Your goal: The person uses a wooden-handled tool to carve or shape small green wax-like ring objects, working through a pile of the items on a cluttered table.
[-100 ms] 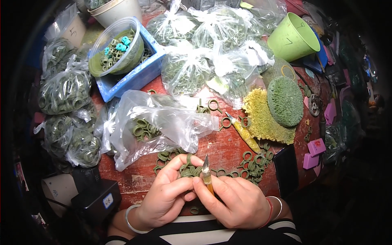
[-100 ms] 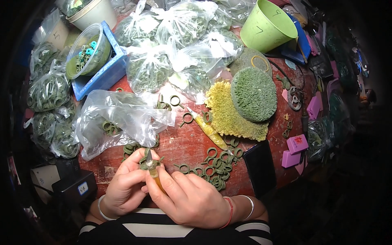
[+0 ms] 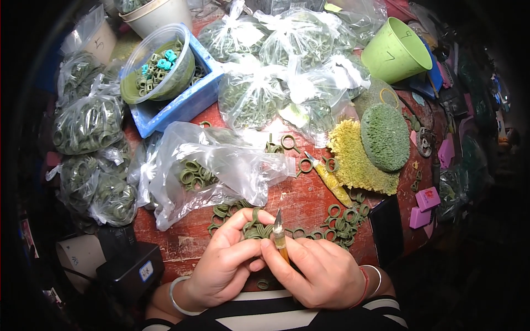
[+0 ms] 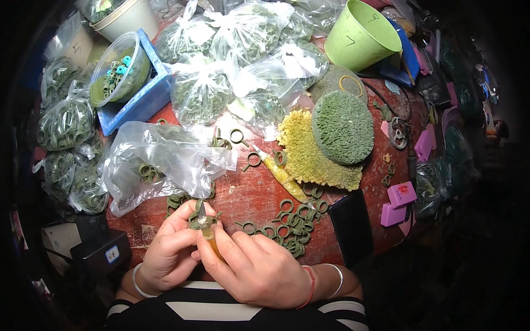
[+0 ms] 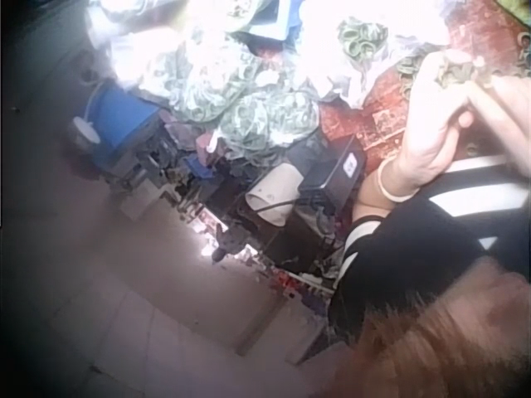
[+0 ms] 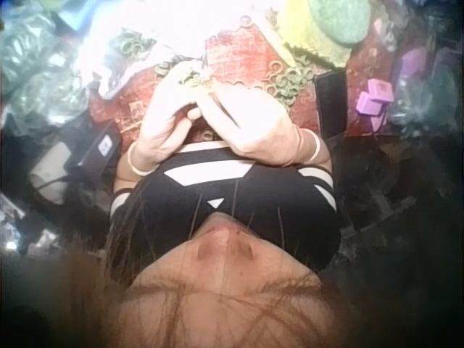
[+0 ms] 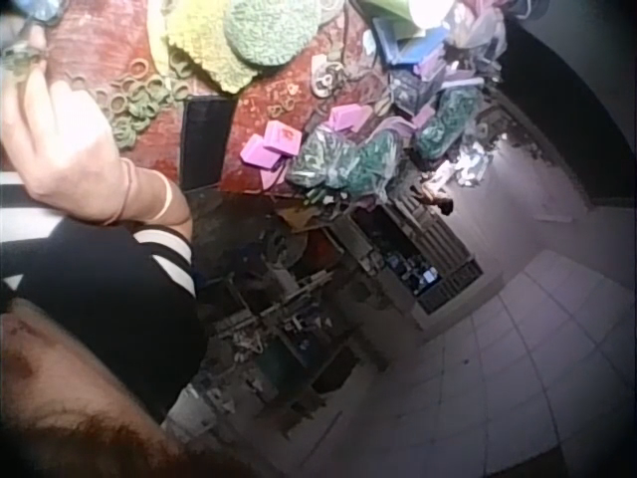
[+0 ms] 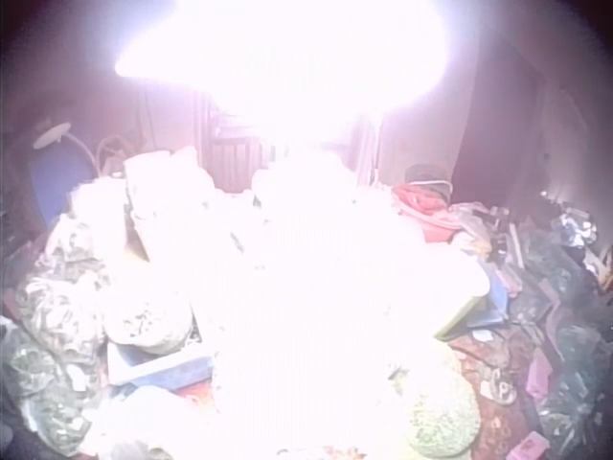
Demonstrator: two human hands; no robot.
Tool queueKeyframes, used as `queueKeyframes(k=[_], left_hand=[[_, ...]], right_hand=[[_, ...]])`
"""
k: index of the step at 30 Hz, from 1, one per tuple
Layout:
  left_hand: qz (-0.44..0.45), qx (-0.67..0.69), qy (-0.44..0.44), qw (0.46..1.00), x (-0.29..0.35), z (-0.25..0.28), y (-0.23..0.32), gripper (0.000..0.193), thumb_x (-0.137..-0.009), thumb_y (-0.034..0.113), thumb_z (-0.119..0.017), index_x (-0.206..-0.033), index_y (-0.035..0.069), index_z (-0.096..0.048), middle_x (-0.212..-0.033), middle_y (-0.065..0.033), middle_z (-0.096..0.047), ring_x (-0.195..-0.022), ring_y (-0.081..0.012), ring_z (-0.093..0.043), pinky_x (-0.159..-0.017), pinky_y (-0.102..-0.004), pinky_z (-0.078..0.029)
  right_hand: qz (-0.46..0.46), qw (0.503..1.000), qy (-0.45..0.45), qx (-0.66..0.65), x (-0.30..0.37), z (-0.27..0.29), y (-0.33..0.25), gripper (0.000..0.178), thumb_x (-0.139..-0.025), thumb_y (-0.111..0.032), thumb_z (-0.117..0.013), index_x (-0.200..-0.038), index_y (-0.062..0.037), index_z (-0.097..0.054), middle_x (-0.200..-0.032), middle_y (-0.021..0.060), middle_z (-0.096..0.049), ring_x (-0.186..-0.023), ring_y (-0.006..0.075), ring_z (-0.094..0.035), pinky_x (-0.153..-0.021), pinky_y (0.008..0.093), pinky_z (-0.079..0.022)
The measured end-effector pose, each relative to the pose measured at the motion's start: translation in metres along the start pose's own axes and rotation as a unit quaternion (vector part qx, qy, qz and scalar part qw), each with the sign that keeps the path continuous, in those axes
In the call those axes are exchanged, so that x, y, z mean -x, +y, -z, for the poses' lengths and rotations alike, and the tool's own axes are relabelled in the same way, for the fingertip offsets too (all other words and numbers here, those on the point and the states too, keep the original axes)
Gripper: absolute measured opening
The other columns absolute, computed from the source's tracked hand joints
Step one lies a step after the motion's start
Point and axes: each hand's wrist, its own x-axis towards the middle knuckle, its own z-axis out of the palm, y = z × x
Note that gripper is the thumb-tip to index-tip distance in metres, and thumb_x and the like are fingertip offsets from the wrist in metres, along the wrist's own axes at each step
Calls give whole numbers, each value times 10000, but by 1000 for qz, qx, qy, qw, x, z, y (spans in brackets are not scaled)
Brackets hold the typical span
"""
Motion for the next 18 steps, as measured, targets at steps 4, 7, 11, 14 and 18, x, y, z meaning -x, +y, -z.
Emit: queueKeyframes(k=[4, 7, 11, 14, 18], left_hand=[[-1, 7, -5, 1000, 0, 1, 0, 265, -918, -45, -497, -1168, 41, -478, -964, -55, -607, -728, -50, -505, -594, -191, -389], [2, 6, -4, 1000, 0, 0, 0, 265, -919, -45, -497, -1169, 40, -478, -963, -55, -607, -725, -50, -503, -594, -191, -390], [3, 6, -7, 1000, 0, 1, 0, 264, -919, -46, -497, -1167, 42, -481, -965, -54, -607, -730, -49, -506, -595, -191, -390], [4, 9, -11, 1000, 0, 1, 1, 262, -919, -46, -497, -1164, 46, -486, -970, -49, -607, -741, -47, -511, -596, -190, -391], [3, 6, -11, 1000, 0, 2, 0, 264, -918, -47, -494, -1164, 51, -489, -974, -44, -606, -752, -46, -517, -598, -188, -392]], right_hand=[[1, 1000, 3, 1, 0, 0, 0, 300, -871, -166, -568, -1083, 42, -611, -1014, 190, -640, -702, 174, -609, -542, 238, -443], [-1, 1000, 4, -1, 0, 0, 0, 305, -869, -166, -567, -1088, 43, -609, -1014, 189, -640, -700, 172, -609, -542, 237, -443], [-1, 1000, 1, 0, 0, 0, 0, 312, -866, -165, -568, -1095, 45, -606, -1015, 190, -639, -698, 170, -608, -542, 237, -443], [1, 1000, 2, 1, 0, 0, 0, 314, -865, -164, -569, -1095, 46, -606, -1015, 191, -639, -694, 169, -606, -541, 237, -443], [0, 1000, 1, -2, -1, 1, 0, 312, -861, -163, -573, -1089, 47, -607, -1014, 191, -640, -687, 168, -602, -541, 238, -443]])
